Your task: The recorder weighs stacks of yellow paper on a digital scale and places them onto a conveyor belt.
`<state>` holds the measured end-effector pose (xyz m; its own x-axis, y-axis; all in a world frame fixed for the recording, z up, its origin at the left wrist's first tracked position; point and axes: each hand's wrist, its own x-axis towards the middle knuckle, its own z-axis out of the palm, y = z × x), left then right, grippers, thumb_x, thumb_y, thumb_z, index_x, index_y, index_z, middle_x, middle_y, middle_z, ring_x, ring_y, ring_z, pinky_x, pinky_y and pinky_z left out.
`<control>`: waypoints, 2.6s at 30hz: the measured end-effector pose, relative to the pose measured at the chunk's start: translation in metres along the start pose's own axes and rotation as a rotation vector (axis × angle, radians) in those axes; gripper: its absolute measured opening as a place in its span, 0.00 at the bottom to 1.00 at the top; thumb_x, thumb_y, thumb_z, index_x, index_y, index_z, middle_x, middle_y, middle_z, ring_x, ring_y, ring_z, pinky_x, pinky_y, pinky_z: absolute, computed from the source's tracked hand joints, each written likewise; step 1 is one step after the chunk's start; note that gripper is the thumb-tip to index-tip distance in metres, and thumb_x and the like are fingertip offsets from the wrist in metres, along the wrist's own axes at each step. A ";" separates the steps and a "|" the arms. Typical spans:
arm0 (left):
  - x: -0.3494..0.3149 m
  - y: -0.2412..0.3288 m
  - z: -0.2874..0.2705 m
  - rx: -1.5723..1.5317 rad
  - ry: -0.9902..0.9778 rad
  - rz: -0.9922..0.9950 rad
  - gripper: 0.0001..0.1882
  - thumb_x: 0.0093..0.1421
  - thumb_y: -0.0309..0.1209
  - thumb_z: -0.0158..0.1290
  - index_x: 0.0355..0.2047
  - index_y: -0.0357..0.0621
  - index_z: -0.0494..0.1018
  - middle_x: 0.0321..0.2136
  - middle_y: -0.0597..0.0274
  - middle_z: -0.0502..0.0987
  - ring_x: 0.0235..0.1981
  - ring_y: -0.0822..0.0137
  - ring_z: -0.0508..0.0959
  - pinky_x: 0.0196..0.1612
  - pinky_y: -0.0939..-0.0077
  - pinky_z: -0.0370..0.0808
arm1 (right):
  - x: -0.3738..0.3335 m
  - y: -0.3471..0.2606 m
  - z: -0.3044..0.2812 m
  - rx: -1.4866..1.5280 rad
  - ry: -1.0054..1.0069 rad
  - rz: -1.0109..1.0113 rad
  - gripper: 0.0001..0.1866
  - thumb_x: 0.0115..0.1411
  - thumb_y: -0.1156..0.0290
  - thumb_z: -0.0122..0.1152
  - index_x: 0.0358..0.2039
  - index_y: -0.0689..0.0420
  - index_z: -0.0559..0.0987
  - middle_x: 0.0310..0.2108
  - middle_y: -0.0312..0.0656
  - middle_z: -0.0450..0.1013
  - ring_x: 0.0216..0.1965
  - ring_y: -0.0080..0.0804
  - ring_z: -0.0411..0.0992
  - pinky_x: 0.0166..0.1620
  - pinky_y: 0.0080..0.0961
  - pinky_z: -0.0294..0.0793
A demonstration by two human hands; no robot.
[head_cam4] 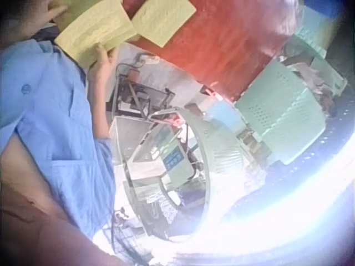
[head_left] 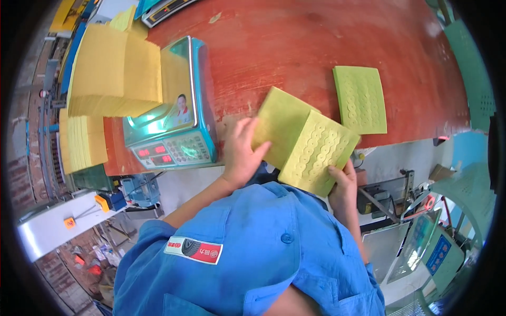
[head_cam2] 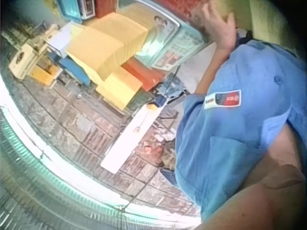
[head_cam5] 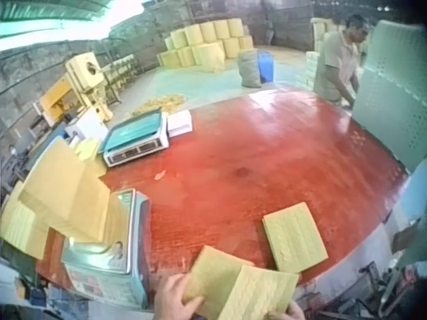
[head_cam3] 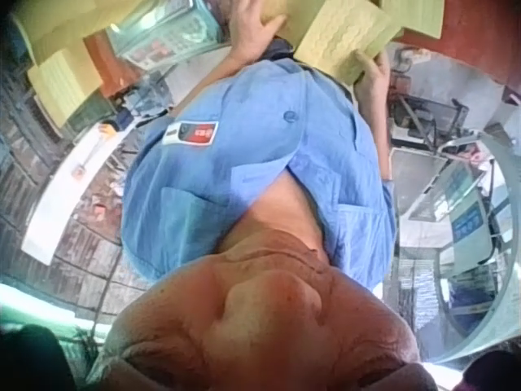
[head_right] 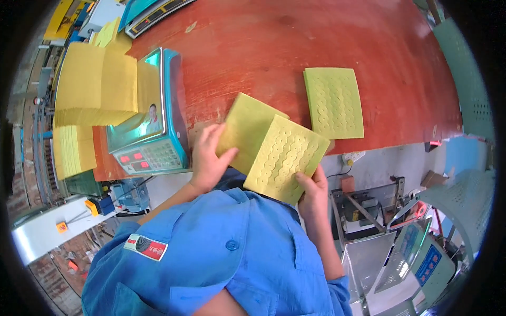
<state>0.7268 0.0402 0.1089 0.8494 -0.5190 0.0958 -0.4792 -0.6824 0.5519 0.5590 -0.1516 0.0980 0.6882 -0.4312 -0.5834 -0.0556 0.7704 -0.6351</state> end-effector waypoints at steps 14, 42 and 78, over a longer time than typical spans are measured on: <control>-0.067 -0.054 -0.016 -0.599 -0.691 -0.436 0.15 0.66 0.38 0.50 0.46 0.41 0.74 0.41 0.54 0.79 0.35 0.66 0.80 0.40 0.70 0.77 | -0.020 0.003 0.010 -0.243 0.154 -0.105 0.22 0.61 0.81 0.49 0.57 0.65 0.66 0.52 0.49 0.71 0.50 0.38 0.74 0.53 0.36 0.75; -0.064 -0.033 0.013 -1.395 -0.653 -0.606 0.15 0.64 0.33 0.54 0.42 0.31 0.76 0.35 0.58 0.80 0.33 0.70 0.80 0.36 0.75 0.81 | -0.003 0.026 0.070 -1.060 0.059 -0.566 0.20 0.63 0.78 0.54 0.55 0.64 0.69 0.41 0.40 0.73 0.40 0.23 0.70 0.42 0.19 0.71; 0.097 -0.110 -0.400 0.127 0.490 0.072 0.15 0.54 0.31 0.62 0.43 0.46 0.78 0.46 0.56 0.76 0.48 0.63 0.75 0.51 0.73 0.70 | 0.006 0.007 0.165 -0.971 -0.280 -0.626 0.11 0.64 0.79 0.49 0.45 0.66 0.76 0.35 0.39 0.73 0.29 0.19 0.70 0.33 0.17 0.71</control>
<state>0.9505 0.2712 0.3889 0.8024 -0.2852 0.5242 -0.5376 -0.7269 0.4274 0.6817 -0.0713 0.1732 0.9181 -0.3958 0.0194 -0.0954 -0.2684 -0.9586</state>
